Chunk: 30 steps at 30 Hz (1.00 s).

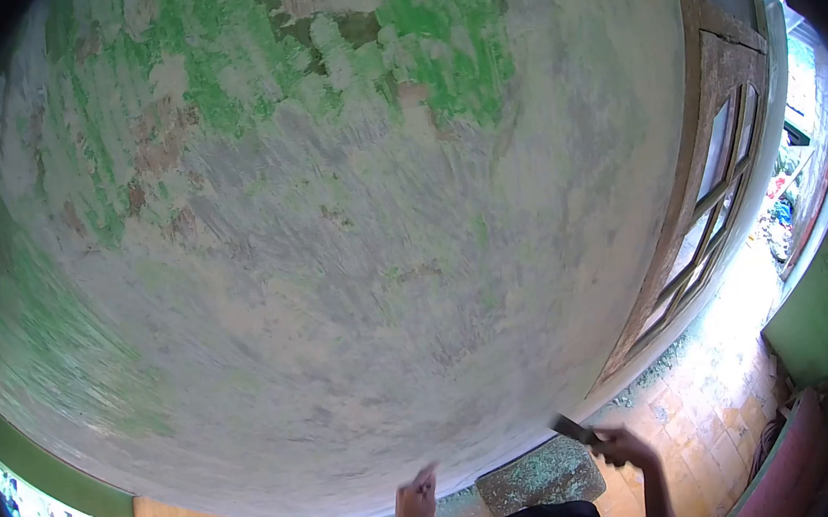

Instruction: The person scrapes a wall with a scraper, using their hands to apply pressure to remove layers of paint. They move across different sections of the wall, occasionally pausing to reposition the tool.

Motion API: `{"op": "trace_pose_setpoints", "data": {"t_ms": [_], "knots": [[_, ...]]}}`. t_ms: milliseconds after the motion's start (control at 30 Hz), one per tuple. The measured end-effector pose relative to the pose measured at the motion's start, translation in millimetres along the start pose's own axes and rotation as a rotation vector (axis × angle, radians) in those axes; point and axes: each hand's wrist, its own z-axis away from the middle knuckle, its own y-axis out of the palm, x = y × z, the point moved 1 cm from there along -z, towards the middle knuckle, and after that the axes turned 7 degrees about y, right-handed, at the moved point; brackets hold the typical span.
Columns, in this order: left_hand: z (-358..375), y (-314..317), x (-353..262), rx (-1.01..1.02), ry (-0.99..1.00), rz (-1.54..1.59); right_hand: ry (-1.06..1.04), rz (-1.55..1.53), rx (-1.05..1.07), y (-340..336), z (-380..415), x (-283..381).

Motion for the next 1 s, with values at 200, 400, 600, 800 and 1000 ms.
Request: {"op": "trace_pose_setpoints", "data": {"t_ms": [200,400,600,800,1000], "knots": [[111.7,112.6,262.4,-0.014,-0.206,-0.043,0.752,0.241,0.029,36.1,-49.4,-331.6],[111.5,134.9,302.7,0.203,-0.352,0.037,0.630,0.213,-0.084,47.5,-113.3,-383.7],[113.1,166.5,320.2,0.383,-0.522,0.121,0.487,0.227,-0.167,56.3,-178.9,-377.6],[47.7,170.6,256.3,0.226,-0.507,0.158,0.480,0.592,-0.089,32.4,-164.2,-373.3],[54.8,181.0,204.3,0.098,-0.505,0.130,0.032,0.947,-0.097,-18.9,-247.5,-294.4]]}}
